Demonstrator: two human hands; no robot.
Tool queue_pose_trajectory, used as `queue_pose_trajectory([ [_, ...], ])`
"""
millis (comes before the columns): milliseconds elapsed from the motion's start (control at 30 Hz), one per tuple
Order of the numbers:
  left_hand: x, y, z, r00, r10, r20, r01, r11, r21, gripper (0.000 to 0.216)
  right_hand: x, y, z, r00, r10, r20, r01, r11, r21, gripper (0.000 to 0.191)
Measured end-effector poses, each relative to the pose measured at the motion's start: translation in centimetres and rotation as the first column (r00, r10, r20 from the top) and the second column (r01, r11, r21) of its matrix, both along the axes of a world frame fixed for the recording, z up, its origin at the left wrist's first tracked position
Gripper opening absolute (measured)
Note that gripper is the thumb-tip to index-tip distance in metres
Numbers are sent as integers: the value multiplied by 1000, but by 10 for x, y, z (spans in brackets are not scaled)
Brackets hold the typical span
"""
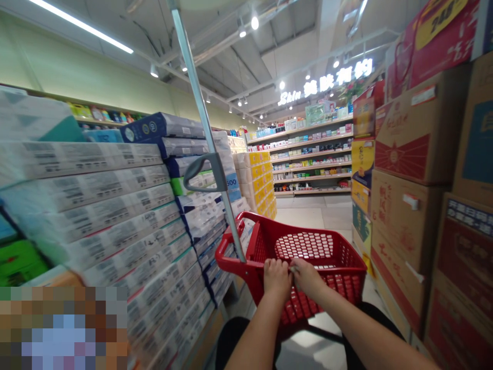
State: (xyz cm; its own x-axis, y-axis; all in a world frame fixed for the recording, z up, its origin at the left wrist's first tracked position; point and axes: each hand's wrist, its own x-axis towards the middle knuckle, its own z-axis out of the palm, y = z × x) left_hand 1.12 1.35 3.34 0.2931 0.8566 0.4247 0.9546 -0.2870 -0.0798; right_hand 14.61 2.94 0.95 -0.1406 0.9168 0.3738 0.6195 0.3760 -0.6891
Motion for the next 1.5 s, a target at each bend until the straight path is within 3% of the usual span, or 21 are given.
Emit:
queue_pose_trajectory([
  [200, 2, -3, 1, 1000, 15, 0, -15, 999, 28, 35, 23, 2, -10, 978, -202, 54, 201, 979, 22, 21],
  [333, 3, -2, 2, 1000, 11, -19, -11, 1000, 13, 32, 5, -3, -5, 994, -91, 63, 83, 990, 114, 26],
  [433, 2, -3, 3, 1000, -7, -24, 7, 1000, 2, 31, 4, -5, -2, 994, -43, 102, 32, 994, 105, 26],
  [600, 5, -9, 4, 1000, -6, -22, 6, 1000, 9, 35, 34, -6, -6, 974, -172, 146, 166, 985, 57, 22],
  [700, 7, -10, 5, 1000, 14, -16, -14, 1000, 11, 38, 27, -7, -1, 969, -211, 131, 216, 976, -18, 22],
  [833, 6, -10, 5, 999, 10, -33, -10, 1000, 11, 34, 7, -9, 7, 992, -25, 127, 26, 1000, -9, 25],
  [900, 5, -10, 5, 999, -3, -39, 3, 1000, 12, 33, 11, -10, 5, 990, 3, 139, -6, 1000, 25, 25],
  [1000, 5, -11, 4, 999, -7, -35, 7, 1000, 14, 37, 31, -11, -2, 981, -89, 172, 81, 995, 57, 25],
  [1133, 7, -10, 3, 1000, 13, -21, -13, 1000, 20, 40, 36, -9, -5, 947, -253, 196, 267, 962, -52, 25],
  [1200, 7, -9, 3, 1000, 12, -21, -11, 1000, 29, 39, 25, -7, -3, 954, -218, 205, 235, 970, -62, 26],
  [1333, 5, -8, 3, 999, -13, -34, 14, 999, 44, 36, 18, -6, -3, 980, -26, 199, 19, 999, 40, 28],
  [1400, 5, -8, 3, 999, -24, -32, 25, 999, 34, 35, 30, -8, -5, 981, -32, 190, 28, 999, 23, 27],
  [1500, 6, -8, 3, 999, -18, -30, 19, 1000, 13, 36, 48, -10, -6, 973, -152, 175, 162, 986, -40, 25],
])
